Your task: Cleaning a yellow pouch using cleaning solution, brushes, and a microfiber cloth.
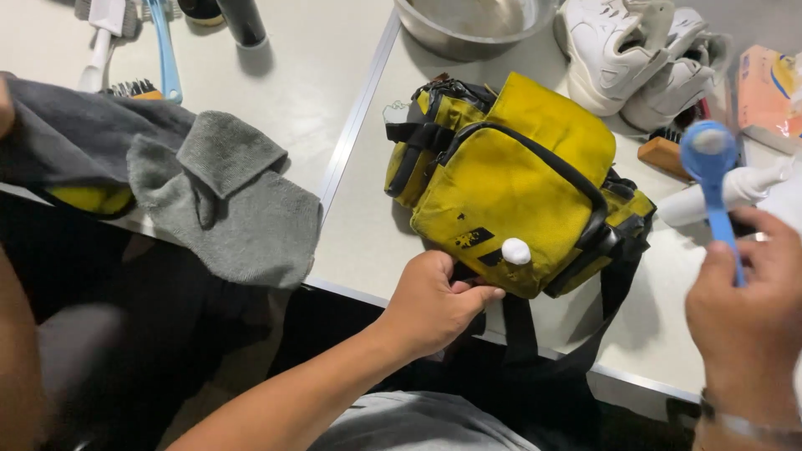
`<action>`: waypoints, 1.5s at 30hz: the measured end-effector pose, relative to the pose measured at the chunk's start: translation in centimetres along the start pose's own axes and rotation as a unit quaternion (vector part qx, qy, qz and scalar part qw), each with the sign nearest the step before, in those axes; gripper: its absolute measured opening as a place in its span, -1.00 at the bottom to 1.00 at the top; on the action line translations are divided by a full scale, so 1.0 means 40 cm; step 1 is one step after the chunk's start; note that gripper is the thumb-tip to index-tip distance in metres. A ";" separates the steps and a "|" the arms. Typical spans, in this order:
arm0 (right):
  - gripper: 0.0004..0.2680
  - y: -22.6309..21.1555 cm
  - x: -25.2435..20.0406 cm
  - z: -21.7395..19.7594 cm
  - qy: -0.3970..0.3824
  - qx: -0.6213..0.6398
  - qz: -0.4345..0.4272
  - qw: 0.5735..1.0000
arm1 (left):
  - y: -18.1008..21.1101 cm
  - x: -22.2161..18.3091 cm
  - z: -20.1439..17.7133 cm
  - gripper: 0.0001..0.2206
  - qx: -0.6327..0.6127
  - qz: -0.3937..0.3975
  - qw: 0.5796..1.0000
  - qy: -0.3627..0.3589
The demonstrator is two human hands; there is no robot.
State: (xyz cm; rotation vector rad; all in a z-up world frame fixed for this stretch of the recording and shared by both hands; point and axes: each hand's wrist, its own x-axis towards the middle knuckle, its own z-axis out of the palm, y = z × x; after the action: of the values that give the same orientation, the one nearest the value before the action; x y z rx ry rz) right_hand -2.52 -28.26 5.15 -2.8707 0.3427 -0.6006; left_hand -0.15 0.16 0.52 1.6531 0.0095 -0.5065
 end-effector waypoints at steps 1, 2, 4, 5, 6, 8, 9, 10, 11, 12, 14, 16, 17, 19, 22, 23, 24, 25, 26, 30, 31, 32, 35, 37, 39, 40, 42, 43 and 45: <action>-0.75 -0.032 -0.036 -0.039 0.013 0.027 -0.028 0.999 | -0.005 0.003 0.002 -0.65 -0.005 0.003 1.000 0.001; -0.73 -0.064 -0.071 -0.080 0.026 0.054 -0.056 0.997 | -0.009 0.007 0.005 -0.62 -0.010 0.006 1.000 0.001; -0.71 -0.102 -0.098 -0.135 -0.040 0.062 -0.072 0.995 | -0.001 0.005 0.001 -0.64 0.000 -0.001 1.000 0.002; -0.68 -0.120 -0.114 -0.163 -0.106 0.071 -0.089 0.988 | 0.002 0.004 0.001 -0.66 0.011 -0.008 1.000 0.004; -0.68 -0.138 -0.128 -0.163 -0.105 0.070 -0.086 0.988 | -0.007 0.008 0.005 -0.66 0.012 -0.008 1.000 0.001; -0.73 -0.177 -0.151 -0.161 -0.124 0.035 -0.114 0.985 | -0.027 0.013 0.006 -0.52 -0.010 0.030 0.999 0.006; -0.73 -0.183 -0.150 -0.147 -0.124 0.036 -0.115 0.985 | -0.020 0.011 0.004 -0.52 -0.010 0.029 0.999 0.008; -0.72 -0.188 -0.149 -0.132 -0.119 0.001 -0.112 0.987 | -0.012 0.008 0.002 -0.61 -0.008 0.028 1.000 0.001; -0.71 -0.194 -0.149 -0.119 -0.114 -0.035 -0.110 0.987 | -0.005 0.004 0.000 -0.69 -0.007 0.027 1.000 -0.007; -0.71 -0.192 -0.158 -0.109 -0.115 -0.034 -0.111 0.987 | -0.013 0.004 0.001 -0.69 -0.007 0.026 1.000 -0.005; -0.71 -0.189 -0.169 -0.088 -0.093 -0.036 -0.158 0.982 | -0.022 0.009 0.001 -0.62 0.011 0.035 0.999 0.006; -0.64 -0.158 -0.160 -0.109 -0.148 -0.086 -0.117 0.978 | -0.028 0.011 0.002 -0.61 -0.018 0.044 0.999 -0.003; -0.56 -0.142 -0.157 -0.120 -0.198 -0.136 -0.071 0.968 | -0.032 0.013 0.002 -0.60 -0.046 0.053 0.997 -0.015; -0.65 -0.167 -0.149 -0.118 -0.142 -0.111 -0.083 0.980 | -0.019 0.008 -0.003 -0.63 -0.025 0.035 0.999 -0.010; -0.72 -0.188 -0.149 -0.097 -0.118 -0.002 -0.105 0.987 | -0.029 0.011 0.003 -0.64 -0.012 0.046 0.999 -0.007; -0.71 -0.197 -0.144 -0.083 -0.152 0.086 -0.127 0.976 | -0.037 0.015 0.001 -0.62 -0.023 0.072 0.997 0.001; -0.71 -0.182 -0.148 -0.094 -0.151 0.087 -0.128 0.976 | -0.031 0.016 0.001 -0.62 -0.022 0.072 0.997 0.002; -0.66 -0.167 -0.153 -0.101 -0.193 0.006 -0.081 0.978 | -0.028 0.015 0.000 -0.65 -0.011 0.062 0.998 -0.005; -0.61 -0.152 -0.159 -0.108 -0.230 -0.074 -0.032 0.970 | -0.027 0.013 -0.002 -0.67 0.000 0.052 0.999 -0.011; -0.71 -0.180 -0.146 -0.100 -0.158 -0.132 -0.032 0.978 | -0.021 0.008 0.005 -0.76 -0.007 0.038 0.999 -0.001; -0.72 -0.187 -0.149 -0.078 -0.101 -0.057 -0.107 0.987 | -0.027 0.010 0.009 -0.64 -0.020 0.027 0.999 0.006; -0.72 -0.196 -0.149 -0.055 -0.039 0.018 -0.178 0.983 | -0.033 0.014 0.011 -0.52 -0.033 0.016 0.999 0.013; -0.66 -0.174 -0.165 -0.061 -0.118 0.027 -0.208 0.971 | -0.023 0.007 0.006 -0.52 -0.061 0.095 0.994 -0.004; -0.68 -0.175 -0.152 -0.101 -0.143 -0.053 -0.131 0.980 | -0.012 0.005 0.000 -0.70 -0.043 0.069 0.997 -0.007; -0.70 -0.180 -0.143 -0.106 -0.157 -0.131 -0.053 0.977 | -0.015 0.006 -0.002 -0.84 -0.024 0.047 0.999 -0.009; -0.70 -0.184 -0.139 -0.089 -0.105 -0.074 -0.096 0.987 | -0.023 0.009 0.000 -0.71 -0.033 0.041 0.999 -0.002; -0.69 -0.195 -0.149 -0.059 -0.049 -0.024 -0.120 0.991 | -0.032 0.012 0.011 -0.58 -0.037 0.035 0.999 -0.012; -0.70 -0.207 -0.149 -0.038 -0.054 0.047 -0.187 0.980 | -0.034 0.013 0.012 -0.54 -0.063 0.065 0.996 -0.011; -0.71 -0.206 -0.151 -0.030 -0.057 0.120 -0.253 0.958 | -0.028 0.014 0.008 -0.49 -0.089 0.094 0.992 -0.008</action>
State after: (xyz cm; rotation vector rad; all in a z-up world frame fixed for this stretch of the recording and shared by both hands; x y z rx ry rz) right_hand -6.87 -18.95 5.89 -2.7311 -0.4674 -0.5030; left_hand -0.08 -0.14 -0.75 1.4591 -0.1098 -0.3644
